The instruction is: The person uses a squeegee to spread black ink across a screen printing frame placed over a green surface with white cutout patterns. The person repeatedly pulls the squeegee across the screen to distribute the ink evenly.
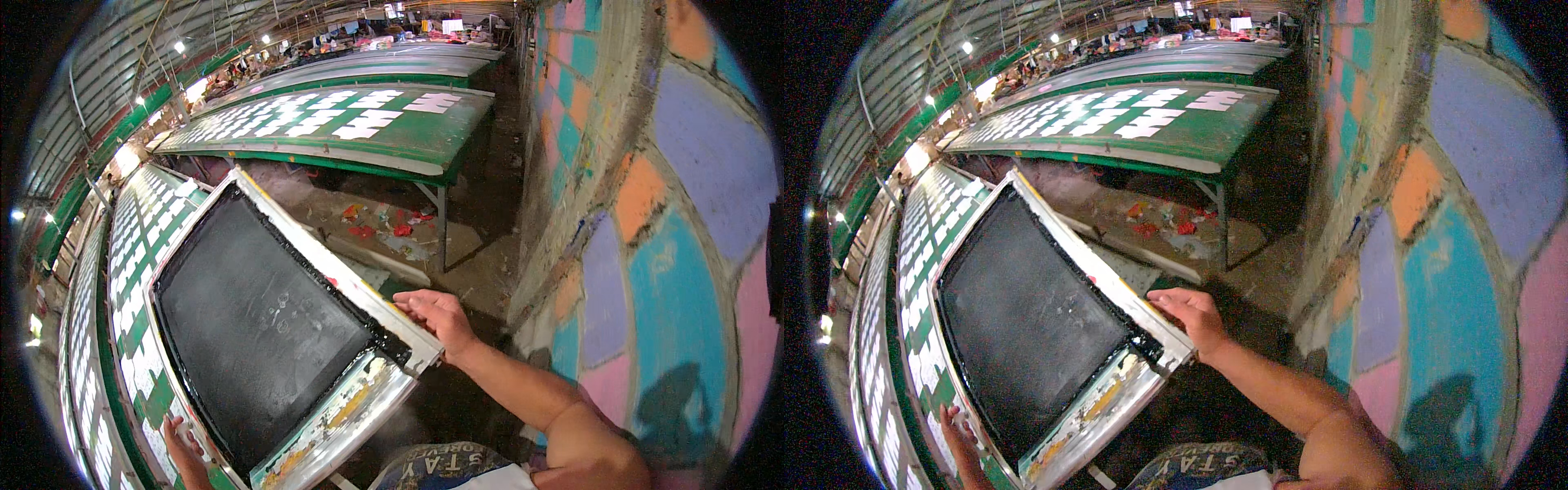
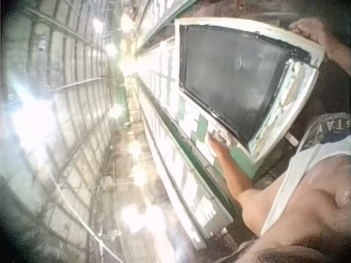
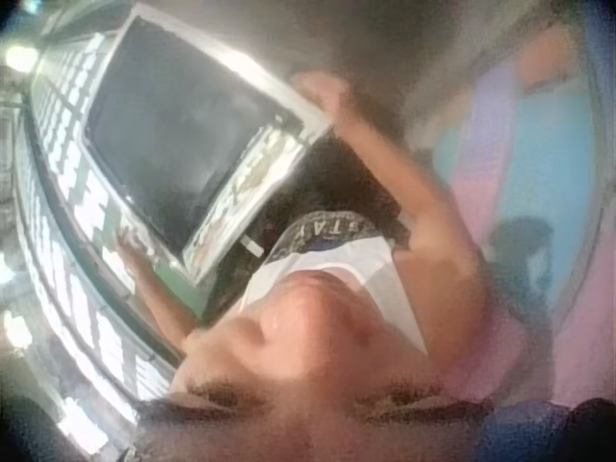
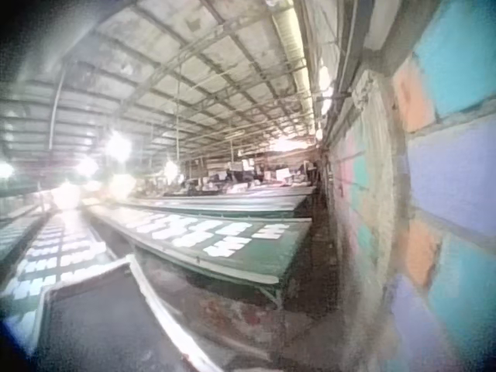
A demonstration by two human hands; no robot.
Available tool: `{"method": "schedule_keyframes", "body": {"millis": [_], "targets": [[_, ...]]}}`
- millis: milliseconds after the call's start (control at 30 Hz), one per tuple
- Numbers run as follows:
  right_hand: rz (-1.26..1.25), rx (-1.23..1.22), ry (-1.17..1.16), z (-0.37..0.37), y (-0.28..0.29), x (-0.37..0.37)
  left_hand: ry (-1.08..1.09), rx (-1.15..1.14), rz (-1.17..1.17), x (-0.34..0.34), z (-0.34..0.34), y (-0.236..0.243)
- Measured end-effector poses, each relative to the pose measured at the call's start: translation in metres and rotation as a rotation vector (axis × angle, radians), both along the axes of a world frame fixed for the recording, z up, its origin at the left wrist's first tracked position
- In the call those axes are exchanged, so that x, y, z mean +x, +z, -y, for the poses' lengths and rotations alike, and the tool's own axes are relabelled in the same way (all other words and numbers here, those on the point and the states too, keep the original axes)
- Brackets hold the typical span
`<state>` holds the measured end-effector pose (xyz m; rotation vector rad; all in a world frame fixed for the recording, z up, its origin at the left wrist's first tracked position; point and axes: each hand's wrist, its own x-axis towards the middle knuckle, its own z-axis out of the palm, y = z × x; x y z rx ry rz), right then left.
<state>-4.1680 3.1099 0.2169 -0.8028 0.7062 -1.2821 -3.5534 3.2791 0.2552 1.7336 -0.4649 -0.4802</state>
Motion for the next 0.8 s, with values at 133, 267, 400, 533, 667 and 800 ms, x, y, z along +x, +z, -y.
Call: {"method": "schedule_keyframes", "body": {"millis": [133,267,400,533,667,800], "targets": [[-0.072,-0.044,0.124,0.063,-0.011,-0.022,0.036,-0.098,0.102,-0.030,0.018,0.006],[-0.073,-0.017,0.161,0.134,-0.027,-0.041,0.100,0.113,-0.147,-0.074,0.038,0.006],[-0.082,0.034,0.222,0.211,-0.034,-0.059,0.128,0.009,-0.217,-0.110,0.087,-0.014],[-0.108,-0.004,0.260,0.279,-0.036,-0.091,0.111,0.072,-0.167,-0.132,0.146,-0.038],[-0.017,0.078,0.249,0.336,-0.044,-0.113,0.076,0.054,-0.197,-0.144,0.189,-0.049],[-0.025,0.059,0.318,0.386,-0.052,-0.125,0.179,-0.170,-0.138,-0.159,0.213,-0.065]]}}
